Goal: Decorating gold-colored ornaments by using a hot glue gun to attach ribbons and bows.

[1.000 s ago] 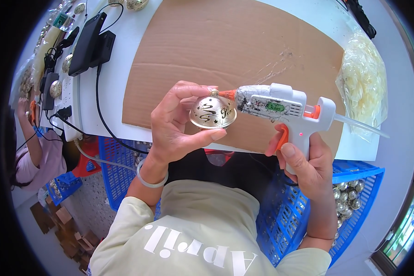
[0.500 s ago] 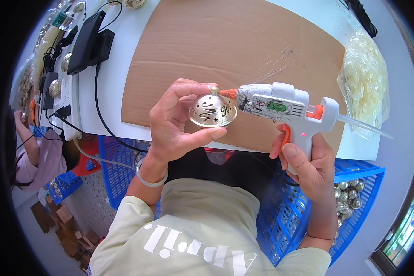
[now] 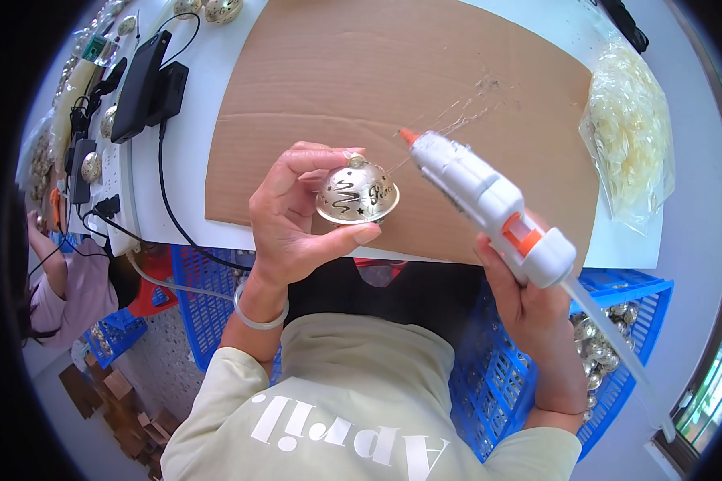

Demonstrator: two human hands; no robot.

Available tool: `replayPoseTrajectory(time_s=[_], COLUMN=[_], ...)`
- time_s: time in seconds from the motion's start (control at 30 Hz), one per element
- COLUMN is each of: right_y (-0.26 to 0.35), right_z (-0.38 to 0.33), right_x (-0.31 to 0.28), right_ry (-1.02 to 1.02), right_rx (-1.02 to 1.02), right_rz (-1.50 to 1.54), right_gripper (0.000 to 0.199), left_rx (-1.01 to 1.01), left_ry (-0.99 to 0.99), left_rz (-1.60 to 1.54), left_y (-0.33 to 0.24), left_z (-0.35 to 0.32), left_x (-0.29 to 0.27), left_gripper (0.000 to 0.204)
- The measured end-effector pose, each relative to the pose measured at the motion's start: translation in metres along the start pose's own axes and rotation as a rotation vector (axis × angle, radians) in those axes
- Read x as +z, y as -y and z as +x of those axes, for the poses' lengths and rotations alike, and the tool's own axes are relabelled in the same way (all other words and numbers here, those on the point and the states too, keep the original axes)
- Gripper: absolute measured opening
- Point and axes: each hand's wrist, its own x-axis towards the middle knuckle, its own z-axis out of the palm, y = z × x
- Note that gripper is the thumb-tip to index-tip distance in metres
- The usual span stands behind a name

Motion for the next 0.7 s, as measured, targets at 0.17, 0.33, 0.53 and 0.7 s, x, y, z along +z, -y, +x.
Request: replayPoseTrajectory(time_s=[0.17,0.33,0.53,0.7], right_y=[-0.021,-0.075,-0.11,-0.187], right_z=[0.023,0.038,0.021,0.036], right_x=[-0.019,-0.032,-0.092,-0.115], right_ry=[-0.259,-0.165,-0.034,-0.219], right_rx=[0.613,1.014,0.766,0.432], right_rz=[0.518,0.953,0.441,-0.372], right_gripper=[0.036,0.043,0.032,0.026], left_rx=[0.003,-0.036,-0.05,-0.06], left_ry=[0.01,-0.004,0.005,0.022], left_rz=[-0.027,0.079,0.092,0.143], left_y=[0.005,0.004,0.001,0.003], left_z=[0.011,0.016,0.017,0.02], left_x=[0.021,0.029,0.045,0.043], left_gripper=[0.059,0.061,0.06,0.06])
